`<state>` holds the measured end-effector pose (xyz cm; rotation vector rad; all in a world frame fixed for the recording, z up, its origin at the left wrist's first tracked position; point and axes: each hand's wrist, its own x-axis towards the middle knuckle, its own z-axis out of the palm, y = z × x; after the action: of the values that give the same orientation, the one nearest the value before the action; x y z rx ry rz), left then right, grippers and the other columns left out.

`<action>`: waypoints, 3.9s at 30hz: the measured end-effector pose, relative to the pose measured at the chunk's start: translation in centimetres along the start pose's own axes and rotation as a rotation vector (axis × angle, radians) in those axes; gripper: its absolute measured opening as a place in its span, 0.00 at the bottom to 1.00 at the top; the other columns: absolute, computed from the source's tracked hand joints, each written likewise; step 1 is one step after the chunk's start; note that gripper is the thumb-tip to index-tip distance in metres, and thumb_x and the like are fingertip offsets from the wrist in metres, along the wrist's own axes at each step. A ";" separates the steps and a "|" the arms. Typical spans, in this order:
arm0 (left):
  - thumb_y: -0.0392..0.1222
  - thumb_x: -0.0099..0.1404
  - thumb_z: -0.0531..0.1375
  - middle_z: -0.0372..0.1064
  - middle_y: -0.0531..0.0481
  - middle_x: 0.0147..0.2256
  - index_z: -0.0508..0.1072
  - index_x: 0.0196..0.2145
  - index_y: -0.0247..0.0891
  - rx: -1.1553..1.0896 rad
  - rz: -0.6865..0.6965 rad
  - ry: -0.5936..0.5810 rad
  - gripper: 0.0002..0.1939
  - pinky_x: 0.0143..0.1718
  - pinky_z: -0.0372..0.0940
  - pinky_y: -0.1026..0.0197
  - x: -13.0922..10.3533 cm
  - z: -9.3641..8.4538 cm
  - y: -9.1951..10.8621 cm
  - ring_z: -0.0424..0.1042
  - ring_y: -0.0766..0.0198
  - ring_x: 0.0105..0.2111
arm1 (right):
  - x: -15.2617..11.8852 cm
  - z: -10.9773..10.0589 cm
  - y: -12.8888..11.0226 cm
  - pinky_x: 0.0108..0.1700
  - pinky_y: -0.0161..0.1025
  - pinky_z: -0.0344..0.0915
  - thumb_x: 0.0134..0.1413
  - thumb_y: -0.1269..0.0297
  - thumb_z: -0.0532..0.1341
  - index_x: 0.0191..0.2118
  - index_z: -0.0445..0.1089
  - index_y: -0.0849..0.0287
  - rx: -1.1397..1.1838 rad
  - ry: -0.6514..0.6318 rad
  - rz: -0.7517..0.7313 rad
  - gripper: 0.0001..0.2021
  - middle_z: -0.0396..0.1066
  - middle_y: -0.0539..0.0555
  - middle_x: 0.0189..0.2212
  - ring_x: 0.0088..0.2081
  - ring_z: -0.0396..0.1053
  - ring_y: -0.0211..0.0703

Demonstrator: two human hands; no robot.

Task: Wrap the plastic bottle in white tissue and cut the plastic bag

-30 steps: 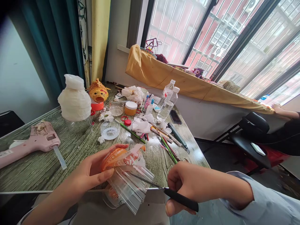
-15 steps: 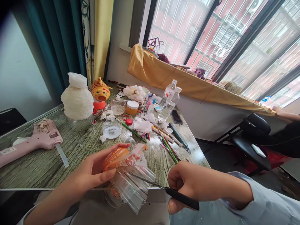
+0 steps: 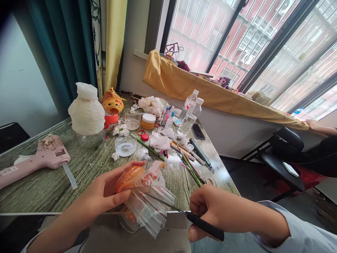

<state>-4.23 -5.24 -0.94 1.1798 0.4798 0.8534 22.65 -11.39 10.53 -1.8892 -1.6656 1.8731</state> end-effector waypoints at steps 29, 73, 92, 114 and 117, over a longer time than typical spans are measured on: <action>0.50 0.54 0.67 0.65 0.42 0.56 0.62 0.57 0.38 -0.006 -0.002 0.019 0.35 0.55 0.61 0.53 -0.2 0.2 0.2 0.63 0.49 0.56 | 0.4 -0.3 -0.8 0.18 0.28 0.43 0.30 0.50 0.73 0.22 0.59 0.61 -0.132 0.005 0.022 0.25 0.55 0.41 0.16 0.20 0.51 0.28; 0.50 0.52 0.68 0.64 0.41 0.56 0.62 0.56 0.37 -0.018 -0.040 0.027 0.37 0.57 0.58 0.50 -0.2 0.6 0.4 0.61 0.49 0.58 | 0.2 0.7 -0.1 0.17 0.28 0.44 0.41 0.57 0.68 0.21 0.58 0.60 -0.166 0.076 -0.031 0.18 0.57 0.42 0.15 0.17 0.53 0.28; 0.49 0.54 0.67 0.66 0.41 0.55 0.62 0.56 0.36 -0.008 -0.014 0.012 0.35 0.55 0.61 0.52 0.1 0.4 0.2 0.64 0.49 0.56 | 1.1 -0.7 -1.0 0.17 0.27 0.47 0.41 0.50 0.69 0.21 0.60 0.61 -0.181 0.001 -0.063 0.21 0.59 0.43 0.13 0.16 0.56 0.29; 0.49 0.51 0.69 0.66 0.40 0.55 0.64 0.54 0.35 -0.003 -0.023 0.087 0.36 0.57 0.59 0.51 0.1 0.9 0.5 0.64 0.49 0.56 | 0.6 -2.3 -3.3 0.17 0.27 0.51 0.41 0.49 0.69 0.22 0.62 0.61 -0.313 -0.081 0.046 0.21 0.62 0.45 0.14 0.18 0.59 0.31; 0.49 0.50 0.69 0.65 0.41 0.56 0.64 0.54 0.36 0.000 -0.020 0.106 0.37 0.56 0.60 0.52 0.1 1.0 0.5 0.65 0.50 0.55 | -0.1 -1.7 -4.0 0.17 0.28 0.49 0.39 0.50 0.69 0.22 0.62 0.60 -0.416 0.013 0.096 0.20 0.62 0.45 0.16 0.18 0.57 0.31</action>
<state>-3.62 -5.63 -0.13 1.1319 0.5778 0.9015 21.31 -8.63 13.59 -2.1479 -2.1313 1.6338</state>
